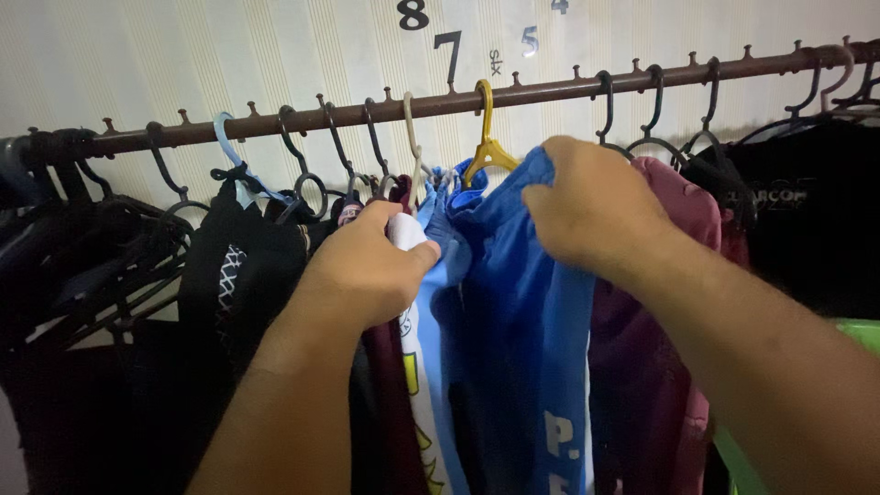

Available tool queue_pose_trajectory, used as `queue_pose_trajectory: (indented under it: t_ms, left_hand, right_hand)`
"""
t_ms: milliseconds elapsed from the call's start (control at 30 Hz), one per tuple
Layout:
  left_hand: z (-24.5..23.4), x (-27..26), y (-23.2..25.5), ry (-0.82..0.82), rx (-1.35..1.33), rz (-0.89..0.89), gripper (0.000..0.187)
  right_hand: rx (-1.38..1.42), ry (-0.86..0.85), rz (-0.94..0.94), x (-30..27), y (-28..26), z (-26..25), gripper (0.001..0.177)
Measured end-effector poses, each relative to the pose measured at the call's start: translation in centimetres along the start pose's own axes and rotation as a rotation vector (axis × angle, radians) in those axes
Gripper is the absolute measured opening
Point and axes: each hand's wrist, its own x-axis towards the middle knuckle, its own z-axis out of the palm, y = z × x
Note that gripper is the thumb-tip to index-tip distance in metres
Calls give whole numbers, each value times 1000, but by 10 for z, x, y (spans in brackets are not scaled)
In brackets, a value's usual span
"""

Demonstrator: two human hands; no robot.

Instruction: The person removes several garments from a clothing rack, places them into a green laundry basket, and then returns them to the rack. The person handles shirts and pants on hangers, moving them aside to access other items and then re-hanging them in sequence.

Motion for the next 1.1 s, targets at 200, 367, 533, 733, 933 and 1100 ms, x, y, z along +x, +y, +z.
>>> queue_pose_trajectory:
  t_ms: [200, 367, 533, 733, 933, 1100]
  left_hand:
    - [-2, -2, 2, -7, -21, 10, 57]
    - [-1, -3, 7, -14, -40, -11, 59]
    - [2, 2, 6, -5, 28, -16, 63]
    - [8, 9, 10, 86, 204, 53, 63]
    - [11, -9, 33, 48, 86, -79, 68]
    - [17, -13, 67, 142, 261, -122, 62]
  right_hand:
    - [-9, 26, -58, 5, -2, -7, 28]
    - [18, -84, 34, -3, -17, -24, 35]
    - [9, -109, 90, 3, -7, -42, 44]
    - [-130, 152, 138, 19, 73, -57, 28]
    - [175, 65, 428, 24, 142, -60, 25]
    - [182, -188, 497, 24, 165, -53, 34]
